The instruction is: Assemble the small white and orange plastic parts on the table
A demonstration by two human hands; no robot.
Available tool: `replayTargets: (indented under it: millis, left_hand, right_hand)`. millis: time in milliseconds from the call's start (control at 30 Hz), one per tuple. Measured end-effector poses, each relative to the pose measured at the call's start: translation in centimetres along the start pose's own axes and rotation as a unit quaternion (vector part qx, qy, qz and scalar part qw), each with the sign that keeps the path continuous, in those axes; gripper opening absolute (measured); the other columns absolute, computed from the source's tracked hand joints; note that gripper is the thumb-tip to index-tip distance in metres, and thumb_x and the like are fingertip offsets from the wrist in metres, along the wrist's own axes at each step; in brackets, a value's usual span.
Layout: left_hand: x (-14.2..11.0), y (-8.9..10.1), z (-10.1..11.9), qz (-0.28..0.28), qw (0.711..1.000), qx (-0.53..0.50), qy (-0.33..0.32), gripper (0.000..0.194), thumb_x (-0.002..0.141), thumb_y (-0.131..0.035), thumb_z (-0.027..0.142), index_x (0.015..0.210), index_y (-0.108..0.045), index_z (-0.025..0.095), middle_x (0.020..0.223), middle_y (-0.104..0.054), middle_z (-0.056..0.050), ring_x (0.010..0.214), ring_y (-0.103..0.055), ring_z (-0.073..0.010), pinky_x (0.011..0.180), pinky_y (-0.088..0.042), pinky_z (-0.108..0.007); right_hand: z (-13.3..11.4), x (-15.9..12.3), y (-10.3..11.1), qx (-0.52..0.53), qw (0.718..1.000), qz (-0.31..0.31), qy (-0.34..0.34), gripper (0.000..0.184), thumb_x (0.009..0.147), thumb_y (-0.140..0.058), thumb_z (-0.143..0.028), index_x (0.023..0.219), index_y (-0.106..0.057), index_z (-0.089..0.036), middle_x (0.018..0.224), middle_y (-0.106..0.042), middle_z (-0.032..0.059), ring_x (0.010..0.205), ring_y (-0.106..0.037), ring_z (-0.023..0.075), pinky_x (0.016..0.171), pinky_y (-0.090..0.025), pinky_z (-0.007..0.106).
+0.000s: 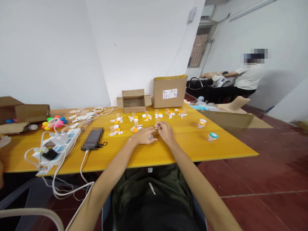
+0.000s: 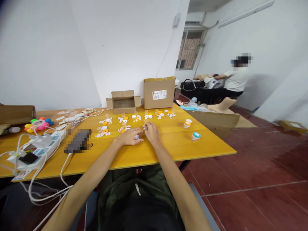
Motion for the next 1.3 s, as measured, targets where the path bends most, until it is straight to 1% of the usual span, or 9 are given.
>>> replayTargets:
  millis: [133,300,533,767,867,967,1067,1133,1300]
  left_hand:
    - [0.1,-0.4,-0.4,0.007,1.000,-0.017,-0.006,0.033,0.091,-0.063,0.033,0.124,-0.065,0.025,0.120,-0.070,-0.007,0.110,-0.068,-0.0267,0.097,-0.053,-0.038]
    - [0.2,-0.8,-0.9,0.047,0.998,-0.041,-0.023,0.031,0.094,-0.063,0.038,0.123,-0.063,0.026,0.122,-0.069,-0.007,0.116,-0.065,-0.0260,0.100,-0.053,-0.038]
    - [0.1,-1.1,-1.4,0.052,0.996,-0.072,-0.005,0.041,0.089,-0.071,0.037,0.128,-0.061,0.027,0.131,-0.067,-0.008,0.125,-0.062,-0.0275,0.106,-0.051,-0.041]
    - [0.6,-0.5,-1.9,0.096,0.984,-0.152,0.011,0.033,0.089,-0.068,0.028,0.122,-0.066,0.025,0.123,-0.071,-0.007,0.119,-0.064,-0.0260,0.106,-0.051,-0.041]
    - [0.9,0.4,-2.1,0.152,0.969,-0.195,0.018,0.025,0.091,-0.065,0.027,0.115,-0.069,0.024,0.115,-0.072,-0.007,0.111,-0.066,-0.0247,0.101,-0.053,-0.040]
    - [1.0,1.2,-2.5,0.204,0.953,-0.222,0.038,0.021,0.091,-0.063,0.025,0.111,-0.069,0.022,0.111,-0.072,-0.007,0.106,-0.067,-0.0230,0.096,-0.054,-0.038]
    - [1.1,1.4,-2.8,0.225,0.943,-0.237,0.057,0.023,0.090,-0.063,0.025,0.112,-0.068,0.021,0.111,-0.072,-0.007,0.106,-0.066,-0.0225,0.092,-0.055,-0.037]
    - [1.1,1.3,-2.9,0.223,0.941,-0.247,0.062,0.025,0.090,-0.063,0.026,0.114,-0.068,0.021,0.111,-0.072,-0.007,0.106,-0.066,-0.0224,0.091,-0.055,-0.036]
    - [1.4,0.6,-3.3,0.213,0.936,-0.275,0.060,0.031,0.085,-0.068,0.024,0.117,-0.068,0.021,0.115,-0.071,-0.007,0.106,-0.067,-0.0220,0.093,-0.056,-0.037]
  right_hand:
    - [0.0,0.1,0.1,0.018,1.000,0.016,-0.002,0.017,0.089,-0.058,-0.021,0.090,-0.075,-0.026,0.097,-0.073,0.0058,0.086,-0.066,0.0220,0.076,-0.050,0.031]
    - [0.4,0.2,-0.1,0.041,0.999,0.032,0.002,0.016,0.087,-0.058,-0.022,0.086,-0.074,-0.026,0.094,-0.073,0.0056,0.084,-0.066,0.0223,0.076,-0.050,0.033]
    - [0.9,0.2,-0.1,0.084,0.994,0.065,0.004,0.016,0.086,-0.056,-0.024,0.082,-0.072,-0.025,0.092,-0.073,0.0065,0.081,-0.066,0.0227,0.074,-0.051,0.034]
    - [0.9,0.6,-0.5,0.210,0.977,0.039,0.023,0.016,0.085,-0.060,-0.035,0.075,-0.068,-0.025,0.080,-0.073,0.0037,0.074,-0.066,0.0209,0.073,-0.054,0.033]
    - [0.4,0.6,-1.2,0.333,0.942,-0.025,-0.005,0.025,0.084,-0.064,-0.046,0.075,-0.067,-0.023,0.071,-0.071,0.0015,0.065,-0.065,0.0195,0.065,-0.056,0.032]
    - [-0.3,0.1,-1.9,0.461,0.878,-0.111,-0.064,0.032,0.078,-0.073,-0.053,0.078,-0.068,-0.022,0.071,-0.072,0.0012,0.060,-0.066,0.0175,0.056,-0.056,0.029]
    - [-1.0,-0.5,-2.5,0.551,0.807,-0.175,-0.120,0.026,0.077,-0.080,-0.045,0.080,-0.067,-0.022,0.076,-0.074,0.0020,0.067,-0.070,0.0166,0.064,-0.061,0.028]
    - [-1.1,-0.7,-2.8,0.584,0.774,-0.199,-0.145,0.018,0.079,-0.080,-0.035,0.080,-0.067,-0.022,0.080,-0.075,0.0025,0.073,-0.072,0.0162,0.073,-0.062,0.029]
    - [-0.5,-0.7,-3.3,0.618,0.739,-0.198,-0.180,0.006,0.084,-0.073,-0.020,0.081,-0.068,-0.023,0.088,-0.078,0.0029,0.083,-0.073,0.0161,0.085,-0.062,0.032]
Point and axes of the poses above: each hand's wrist, its own x-axis towards the middle knuckle, its own y-axis out of the back of the hand, z = x × y, the point moved 5 cm from there along x, towards the middle knuckle
